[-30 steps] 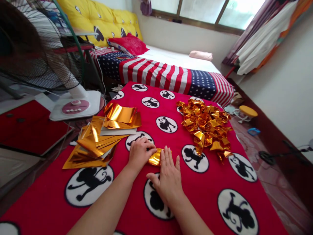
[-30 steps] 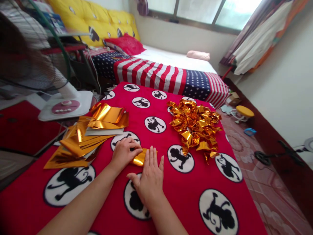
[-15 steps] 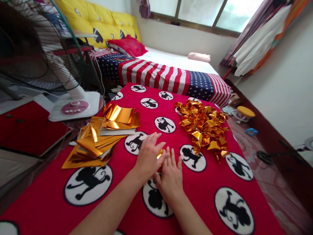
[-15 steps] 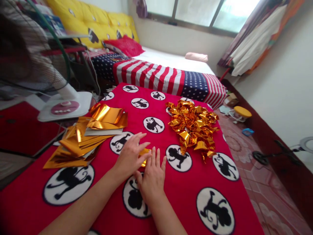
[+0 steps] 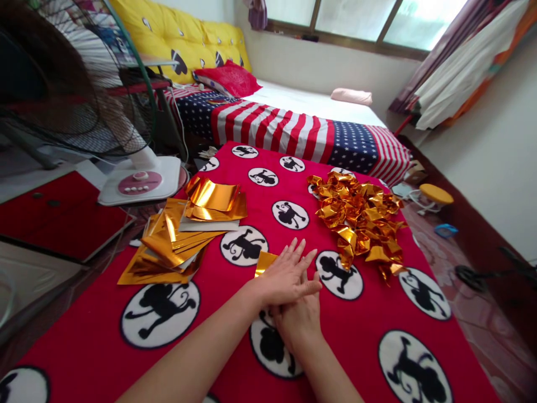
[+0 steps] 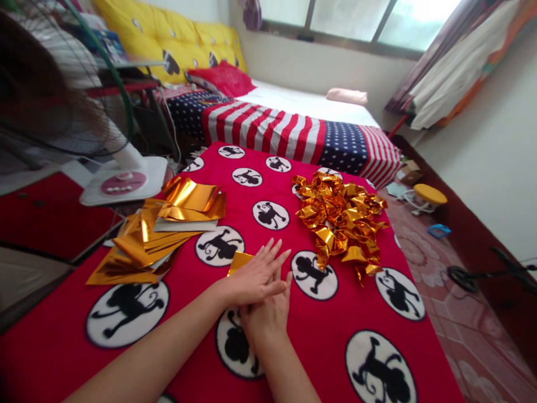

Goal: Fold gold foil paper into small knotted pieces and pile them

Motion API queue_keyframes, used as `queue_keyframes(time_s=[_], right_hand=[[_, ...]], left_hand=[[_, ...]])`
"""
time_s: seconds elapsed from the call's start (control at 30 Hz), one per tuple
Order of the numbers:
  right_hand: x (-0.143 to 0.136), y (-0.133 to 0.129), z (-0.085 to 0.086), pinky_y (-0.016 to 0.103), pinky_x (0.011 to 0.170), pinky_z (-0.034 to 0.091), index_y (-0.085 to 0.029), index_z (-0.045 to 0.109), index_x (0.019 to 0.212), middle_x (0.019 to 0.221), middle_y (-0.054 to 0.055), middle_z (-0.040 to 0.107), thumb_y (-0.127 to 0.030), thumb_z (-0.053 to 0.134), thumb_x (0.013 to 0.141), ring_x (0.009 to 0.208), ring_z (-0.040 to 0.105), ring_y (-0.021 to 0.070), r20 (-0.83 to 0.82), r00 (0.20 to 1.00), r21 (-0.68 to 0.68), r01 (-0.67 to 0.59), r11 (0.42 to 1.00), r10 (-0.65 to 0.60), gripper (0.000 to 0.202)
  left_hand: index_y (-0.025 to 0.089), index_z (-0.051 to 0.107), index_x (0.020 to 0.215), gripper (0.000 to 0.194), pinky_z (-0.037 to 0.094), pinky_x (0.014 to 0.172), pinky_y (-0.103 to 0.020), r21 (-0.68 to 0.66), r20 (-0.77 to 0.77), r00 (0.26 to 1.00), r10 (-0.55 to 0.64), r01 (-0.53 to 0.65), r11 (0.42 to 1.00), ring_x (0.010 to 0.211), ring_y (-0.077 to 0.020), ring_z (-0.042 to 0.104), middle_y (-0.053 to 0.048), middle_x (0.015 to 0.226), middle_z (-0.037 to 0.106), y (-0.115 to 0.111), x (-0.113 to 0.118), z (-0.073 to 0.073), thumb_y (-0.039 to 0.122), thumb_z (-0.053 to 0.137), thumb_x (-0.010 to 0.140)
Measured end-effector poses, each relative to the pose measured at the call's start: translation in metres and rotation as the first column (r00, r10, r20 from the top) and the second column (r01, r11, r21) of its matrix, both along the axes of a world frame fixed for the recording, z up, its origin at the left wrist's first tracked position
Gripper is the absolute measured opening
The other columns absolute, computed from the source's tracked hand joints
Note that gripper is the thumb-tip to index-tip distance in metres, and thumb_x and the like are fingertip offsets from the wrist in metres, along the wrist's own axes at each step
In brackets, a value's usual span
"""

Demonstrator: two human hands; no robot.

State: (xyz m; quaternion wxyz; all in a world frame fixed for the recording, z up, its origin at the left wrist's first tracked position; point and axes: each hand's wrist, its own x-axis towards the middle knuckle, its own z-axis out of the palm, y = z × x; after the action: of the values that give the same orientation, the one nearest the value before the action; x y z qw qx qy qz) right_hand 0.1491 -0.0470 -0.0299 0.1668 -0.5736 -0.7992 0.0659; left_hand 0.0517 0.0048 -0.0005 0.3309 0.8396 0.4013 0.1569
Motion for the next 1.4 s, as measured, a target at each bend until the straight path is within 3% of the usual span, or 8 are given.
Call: queue_keyframes(time_s=[0.23, 0.43, 0.53, 0.63, 0.7, 0.8, 1.03, 1.4], right_hand=[[0.006, -0.012, 0.002, 0.057, 0.116, 0.007, -0.015, 0.028, 0.151, 0.158, 0.011, 0.021, -0.045, 0.050, 0.085, 0.148, 0.009, 0.0330, 0.133, 0.990, -0.006, 0.058, 0.998, -0.057, 0.076], [0.004, -0.012, 0.003, 0.056, 0.116, 0.005, -0.006, 0.033, 0.148, 0.158, 0.016, 0.020, -0.054, 0.044, 0.090, 0.148, 0.008, 0.0319, 0.164, 0.984, -0.025, 0.078, 0.997, -0.073, 0.076], [0.009, -0.011, 0.006, 0.057, 0.115, 0.009, -0.008, 0.034, 0.148, 0.156, 0.016, 0.026, -0.052, 0.041, 0.093, 0.147, 0.014, 0.0318, 0.139, 0.988, -0.030, 0.067, 0.997, -0.062, 0.071], [0.018, -0.001, 0.015, 0.059, 0.112, 0.014, -0.020, 0.049, 0.139, 0.149, 0.010, 0.043, -0.043, 0.033, 0.098, 0.142, 0.028, 0.0295, 0.044, 0.996, -0.050, 0.083, 0.995, -0.080, 0.050], [0.023, 0.012, 0.026, 0.059, 0.110, 0.018, -0.028, 0.066, 0.118, 0.137, 0.006, 0.056, -0.039, 0.035, 0.098, 0.132, 0.042, 0.0282, -0.035, 0.992, -0.045, 0.119, 0.992, -0.121, 0.038], [0.023, 0.038, 0.043, 0.041, 0.098, 0.035, -0.023, 0.075, 0.087, 0.110, 0.008, 0.067, -0.038, 0.057, 0.088, 0.104, 0.057, 0.0234, -0.064, 0.985, -0.012, 0.159, 0.987, -0.159, 0.023], [0.004, 0.086, 0.061, 0.027, 0.067, 0.036, -0.026, 0.073, 0.075, 0.075, -0.001, 0.071, -0.038, 0.074, 0.072, 0.073, 0.062, 0.0164, 0.092, 0.995, -0.264, 0.058, 0.963, -0.035, 0.013], [0.009, 0.104, 0.058, 0.022, 0.051, 0.029, -0.025, 0.075, 0.075, 0.071, -0.002, 0.071, -0.032, 0.078, 0.065, 0.063, 0.060, 0.0111, 0.080, 0.997, -0.476, 0.052, 0.878, -0.016, 0.012]], left_hand=[[0.024, 0.020, 0.153, 0.077, 0.011, 0.119, -0.051, 0.157, -0.107, 0.991, 0.080, -0.062, 0.986, 0.149, -0.0272, 0.000, -0.010, 0.162, 0.008, -0.002, -0.027, -0.007, 0.064, 0.039, 0.089], [0.019, 0.033, 0.148, 0.058, 0.014, 0.119, -0.051, 0.323, -0.249, 0.925, 0.288, -0.202, 0.925, 0.149, -0.0260, 0.008, -0.011, 0.159, 0.022, 0.003, -0.056, -0.018, 0.045, 0.035, 0.097], [0.022, 0.037, 0.147, 0.052, 0.015, 0.118, -0.053, 0.370, -0.259, 0.890, 0.376, -0.268, 0.889, 0.149, -0.0278, 0.010, -0.009, 0.159, 0.024, 0.005, -0.063, -0.023, 0.036, 0.040, 0.097], [0.024, 0.038, 0.146, 0.052, 0.016, 0.118, -0.054, 0.372, -0.257, 0.882, 0.395, -0.287, 0.883, 0.148, -0.0286, 0.013, -0.008, 0.159, 0.024, 0.005, -0.063, -0.025, 0.036, 0.043, 0.095], [0.023, 0.038, 0.146, 0.054, 0.017, 0.117, -0.055, 0.367, -0.252, 0.885, 0.392, -0.288, 0.885, 0.148, -0.0290, 0.014, -0.009, 0.159, 0.024, 0.005, -0.062, -0.024, 0.036, 0.045, 0.094], [0.022, 0.038, 0.146, 0.055, 0.016, 0.118, -0.055, 0.360, -0.252, 0.885, 0.392, -0.290, 0.887, 0.148, -0.0298, 0.013, -0.009, 0.159, 0.023, 0.005, -0.061, -0.023, 0.037, 0.045, 0.094], [0.021, 0.041, 0.145, 0.053, 0.015, 0.118, -0.055, 0.357, -0.266, 0.884, 0.385, -0.280, 0.891, 0.148, -0.0314, 0.013, -0.009, 0.159, 0.023, 0.006, -0.061, -0.025, 0.037, 0.044, 0.094], [0.020, 0.041, 0.145, 0.053, 0.017, 0.118, -0.054, 0.374, -0.281, 0.878, 0.387, -0.271, 0.887, 0.147, -0.0307, 0.016, -0.009, 0.159, 0.024, 0.006, -0.062, -0.024, 0.036, 0.042, 0.094]])
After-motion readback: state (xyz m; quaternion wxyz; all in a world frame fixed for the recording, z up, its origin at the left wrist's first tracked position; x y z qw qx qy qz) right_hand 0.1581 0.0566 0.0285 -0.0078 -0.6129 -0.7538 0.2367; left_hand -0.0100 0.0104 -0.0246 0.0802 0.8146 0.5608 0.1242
